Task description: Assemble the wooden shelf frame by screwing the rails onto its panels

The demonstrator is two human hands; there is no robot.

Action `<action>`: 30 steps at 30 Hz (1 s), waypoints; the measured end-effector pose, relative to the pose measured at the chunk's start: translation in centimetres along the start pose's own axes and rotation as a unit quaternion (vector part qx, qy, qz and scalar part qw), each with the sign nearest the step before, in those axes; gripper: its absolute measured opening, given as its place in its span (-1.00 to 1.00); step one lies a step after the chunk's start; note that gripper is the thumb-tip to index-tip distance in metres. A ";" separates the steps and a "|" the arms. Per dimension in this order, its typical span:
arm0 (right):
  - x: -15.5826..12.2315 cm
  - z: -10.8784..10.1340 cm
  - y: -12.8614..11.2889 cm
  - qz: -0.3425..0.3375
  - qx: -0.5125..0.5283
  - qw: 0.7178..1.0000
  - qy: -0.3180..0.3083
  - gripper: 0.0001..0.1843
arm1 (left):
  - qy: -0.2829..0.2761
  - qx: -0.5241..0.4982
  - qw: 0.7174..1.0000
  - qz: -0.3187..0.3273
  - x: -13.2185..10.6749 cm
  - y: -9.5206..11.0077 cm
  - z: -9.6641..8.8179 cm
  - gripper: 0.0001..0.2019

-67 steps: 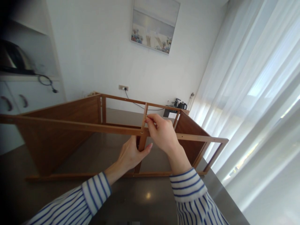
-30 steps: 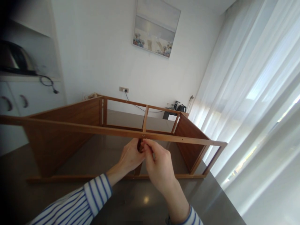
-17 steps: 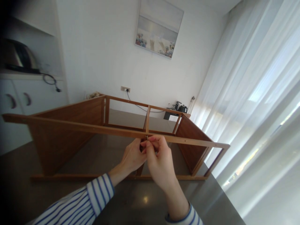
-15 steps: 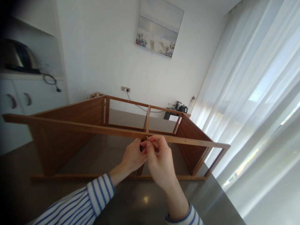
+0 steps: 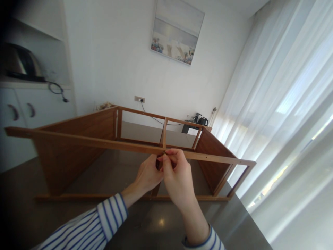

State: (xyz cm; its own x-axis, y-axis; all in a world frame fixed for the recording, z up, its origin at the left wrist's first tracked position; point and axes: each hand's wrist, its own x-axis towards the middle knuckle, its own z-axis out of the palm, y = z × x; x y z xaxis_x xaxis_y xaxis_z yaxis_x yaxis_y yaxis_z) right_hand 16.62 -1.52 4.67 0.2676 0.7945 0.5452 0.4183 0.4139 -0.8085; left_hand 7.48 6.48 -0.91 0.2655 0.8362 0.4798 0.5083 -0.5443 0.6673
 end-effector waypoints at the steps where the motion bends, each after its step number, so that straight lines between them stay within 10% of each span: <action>1: -0.1 0.0 -0.1 -0.004 -0.023 1.000 0.006 -0.86 | -0.002 0.001 1.000 0.000 0.0 0.0 0.0 -0.62; 11: 0.0 0.3 -1.0 -0.024 -0.206 0.975 0.079 -0.90 | -0.008 -0.003 1.000 0.004 0.0 0.2 -0.2 -0.59; 30: 0.7 -0.6 -0.2 0.008 -0.104 0.994 0.043 -0.81 | -0.005 -0.018 1.000 0.019 0.0 -0.1 0.2 -0.56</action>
State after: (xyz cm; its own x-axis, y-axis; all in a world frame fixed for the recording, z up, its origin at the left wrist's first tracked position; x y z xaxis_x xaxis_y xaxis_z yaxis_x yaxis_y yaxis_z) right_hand 17.29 -1.29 5.34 0.3453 0.7548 0.5577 0.5815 0.2943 -0.7584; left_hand 7.57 6.56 -1.04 0.2915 0.8154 0.5001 0.4673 -0.5776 0.6694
